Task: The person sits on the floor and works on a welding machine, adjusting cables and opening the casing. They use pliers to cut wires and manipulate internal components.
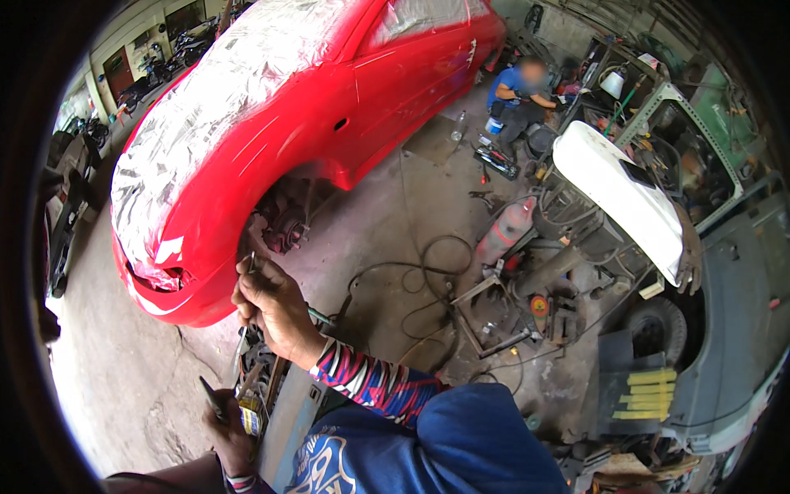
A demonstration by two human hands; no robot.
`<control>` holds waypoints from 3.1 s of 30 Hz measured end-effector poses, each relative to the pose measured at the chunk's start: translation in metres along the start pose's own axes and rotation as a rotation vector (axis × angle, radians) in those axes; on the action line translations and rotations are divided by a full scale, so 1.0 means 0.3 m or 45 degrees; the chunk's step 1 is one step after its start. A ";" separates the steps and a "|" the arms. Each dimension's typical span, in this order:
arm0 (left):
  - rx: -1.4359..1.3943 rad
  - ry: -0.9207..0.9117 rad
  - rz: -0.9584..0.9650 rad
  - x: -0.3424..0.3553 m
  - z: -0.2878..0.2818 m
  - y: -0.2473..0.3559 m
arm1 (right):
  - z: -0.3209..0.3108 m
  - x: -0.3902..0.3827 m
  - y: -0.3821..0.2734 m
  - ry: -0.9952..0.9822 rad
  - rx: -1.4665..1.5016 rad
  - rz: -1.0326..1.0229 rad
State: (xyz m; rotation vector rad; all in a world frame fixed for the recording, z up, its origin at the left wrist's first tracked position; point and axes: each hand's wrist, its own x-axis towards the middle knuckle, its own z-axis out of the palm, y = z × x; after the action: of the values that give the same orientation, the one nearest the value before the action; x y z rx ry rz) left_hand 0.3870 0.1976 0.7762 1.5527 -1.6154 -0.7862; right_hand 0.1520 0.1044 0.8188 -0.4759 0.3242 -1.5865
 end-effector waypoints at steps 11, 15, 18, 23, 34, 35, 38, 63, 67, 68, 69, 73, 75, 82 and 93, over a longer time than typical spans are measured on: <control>-0.103 -0.122 -0.057 -0.018 0.027 0.026 | -0.088 0.058 0.000 0.101 -0.163 -0.064; -0.200 -0.149 -0.058 -0.019 0.000 0.026 | -0.060 0.053 -0.019 0.142 -0.100 -0.061; -0.304 -0.090 -0.158 -0.033 0.014 0.016 | -0.053 0.046 -0.029 0.216 -0.126 -0.058; -0.107 0.067 -0.094 -0.044 0.027 -0.006 | -0.050 0.031 -0.026 0.126 -0.093 -0.115; 0.048 0.206 -0.067 -0.013 0.007 -0.015 | -0.055 -0.012 0.002 0.069 -0.375 -0.006; -0.043 0.154 -0.112 -0.034 -0.021 -0.002 | -0.067 -0.014 -0.001 0.108 -0.288 0.029; -0.027 -0.018 -0.210 -0.082 -0.120 0.027 | -0.099 0.010 -0.001 0.339 -0.353 0.137; 0.793 0.029 -0.768 -0.323 -0.302 0.062 | -0.500 -0.186 -0.258 -0.529 -1.838 1.436; 0.842 -0.089 -0.730 -0.264 -0.328 0.132 | -0.544 -0.285 -0.172 -0.361 -1.704 1.253; 0.939 -0.117 -0.680 -0.250 -0.328 0.149 | -0.545 -0.294 -0.150 -0.386 -1.612 1.236; 0.933 -0.105 -0.689 -0.238 -0.330 0.165 | -0.544 -0.306 -0.124 -0.368 -1.524 1.244; 1.005 -0.112 -0.677 -0.201 -0.343 0.209 | -0.523 -0.321 -0.033 -0.302 -1.312 1.269; 1.014 -0.119 -0.680 -0.192 -0.350 0.219 | -0.512 -0.319 -0.009 -0.342 -1.180 1.249; 0.978 -0.084 -0.644 -0.187 -0.348 0.212 | -0.497 -0.319 0.012 -0.218 -1.031 1.290; 1.022 -0.094 -0.697 -0.231 -0.358 0.175 | -0.458 -0.316 -0.056 -0.245 -1.380 1.285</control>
State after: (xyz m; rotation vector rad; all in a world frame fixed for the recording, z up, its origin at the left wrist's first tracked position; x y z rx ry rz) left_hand 0.4484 0.2775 0.8705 2.6350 -1.6706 -0.4665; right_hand 0.0733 0.1890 0.6974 -1.0567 1.0841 -0.2685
